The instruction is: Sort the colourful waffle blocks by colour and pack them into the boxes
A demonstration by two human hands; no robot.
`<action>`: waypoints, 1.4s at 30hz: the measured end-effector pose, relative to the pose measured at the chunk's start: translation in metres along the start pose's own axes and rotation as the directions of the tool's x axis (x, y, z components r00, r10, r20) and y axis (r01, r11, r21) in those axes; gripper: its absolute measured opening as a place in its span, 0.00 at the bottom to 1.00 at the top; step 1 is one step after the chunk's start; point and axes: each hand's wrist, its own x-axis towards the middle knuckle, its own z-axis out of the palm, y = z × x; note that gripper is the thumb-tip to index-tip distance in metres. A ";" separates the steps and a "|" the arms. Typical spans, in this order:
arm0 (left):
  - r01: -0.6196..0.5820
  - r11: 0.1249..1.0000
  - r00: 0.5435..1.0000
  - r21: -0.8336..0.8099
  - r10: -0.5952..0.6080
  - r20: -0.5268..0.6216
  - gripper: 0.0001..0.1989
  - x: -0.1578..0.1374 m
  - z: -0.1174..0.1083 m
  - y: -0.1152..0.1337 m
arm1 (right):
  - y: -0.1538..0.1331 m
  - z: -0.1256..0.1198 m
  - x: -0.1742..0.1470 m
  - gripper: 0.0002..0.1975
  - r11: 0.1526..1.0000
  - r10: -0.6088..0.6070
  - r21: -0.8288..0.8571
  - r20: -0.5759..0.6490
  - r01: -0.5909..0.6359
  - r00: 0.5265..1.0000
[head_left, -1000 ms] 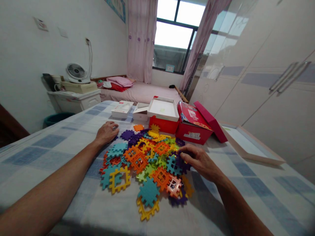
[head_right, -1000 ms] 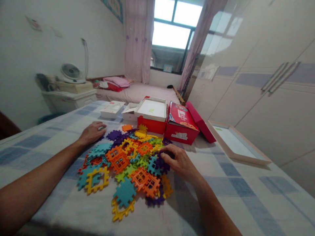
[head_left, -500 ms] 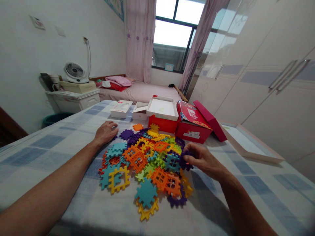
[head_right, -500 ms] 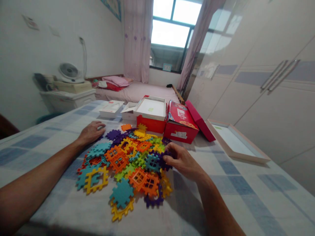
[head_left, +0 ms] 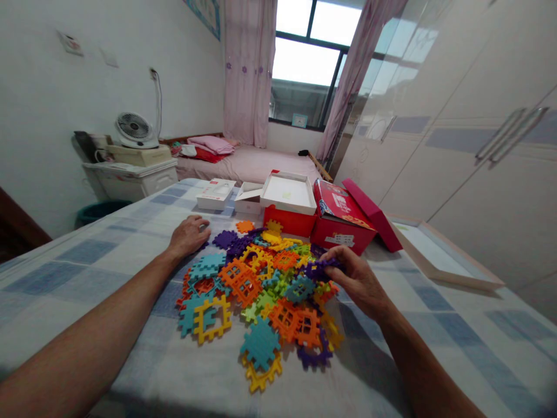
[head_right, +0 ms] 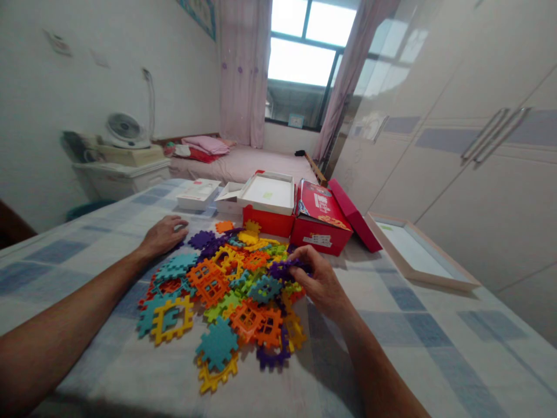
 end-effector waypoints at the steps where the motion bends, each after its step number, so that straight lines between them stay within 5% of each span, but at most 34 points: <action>1: 0.000 1.000 1.000 0.000 0.000 0.000 0.22 0.000 0.000 0.000 | 0.001 0.000 0.001 0.08 0.999 0.004 0.048 -0.038 -0.002 0.999; 4: 0.000 1.000 1.000 -0.005 0.000 0.005 0.22 0.000 -0.001 0.000 | 0.003 -0.007 0.005 0.09 0.999 0.012 0.052 -0.176 -0.003 0.984; 8: -0.003 1.000 1.000 -0.002 0.003 0.024 0.22 0.001 0.000 -0.002 | 0.011 -0.038 0.005 0.14 0.973 0.071 -0.181 -0.367 -0.146 0.927; 12: -0.008 1.000 1.000 -0.015 0.008 0.017 0.22 0.003 0.002 -0.005 | 0.038 -0.091 -0.012 0.15 0.717 0.215 -0.535 -0.440 -0.447 0.872; 15: -0.013 1.000 1.000 -0.004 0.013 0.014 0.23 0.005 0.005 -0.006 | 0.057 -0.123 -0.032 0.16 0.550 0.294 -0.657 -0.425 -0.516 0.856; 19: -0.030 1.000 1.000 0.009 0.030 0.005 0.24 0.005 0.008 -0.008 | 0.056 -0.126 -0.039 0.19 0.394 0.257 -0.716 -0.516 -0.576 0.817; 21: -0.032 0.999 0.999 0.003 0.032 0.000 0.23 0.005 0.009 -0.010 | 0.043 -0.110 -0.030 0.21 0.490 0.251 -0.725 -0.414 -0.484 0.875; 24: -0.053 0.999 0.999 0.007 0.053 0.000 0.24 0.006 0.011 -0.012 | 0.026 -0.072 -0.008 0.21 0.666 0.287 -0.694 -0.100 -0.274 0.953; 27: -0.069 0.997 0.998 0.028 0.069 0.010 0.25 0.007 0.012 -0.014 | 0.024 -0.039 0.009 0.24 0.660 0.298 -0.729 0.034 -0.181 0.954; 33: -0.075 0.996 0.997 0.051 0.075 0.016 0.27 0.008 0.014 -0.017 | 0.049 -0.020 0.012 0.28 0.663 0.249 -0.725 -0.023 -0.188 0.968; 42: -0.090 0.995 0.996 0.052 0.089 0.011 0.28 0.009 0.014 -0.017 | 0.061 -0.019 0.023 0.22 0.849 0.024 -0.494 -0.323 -0.190 0.946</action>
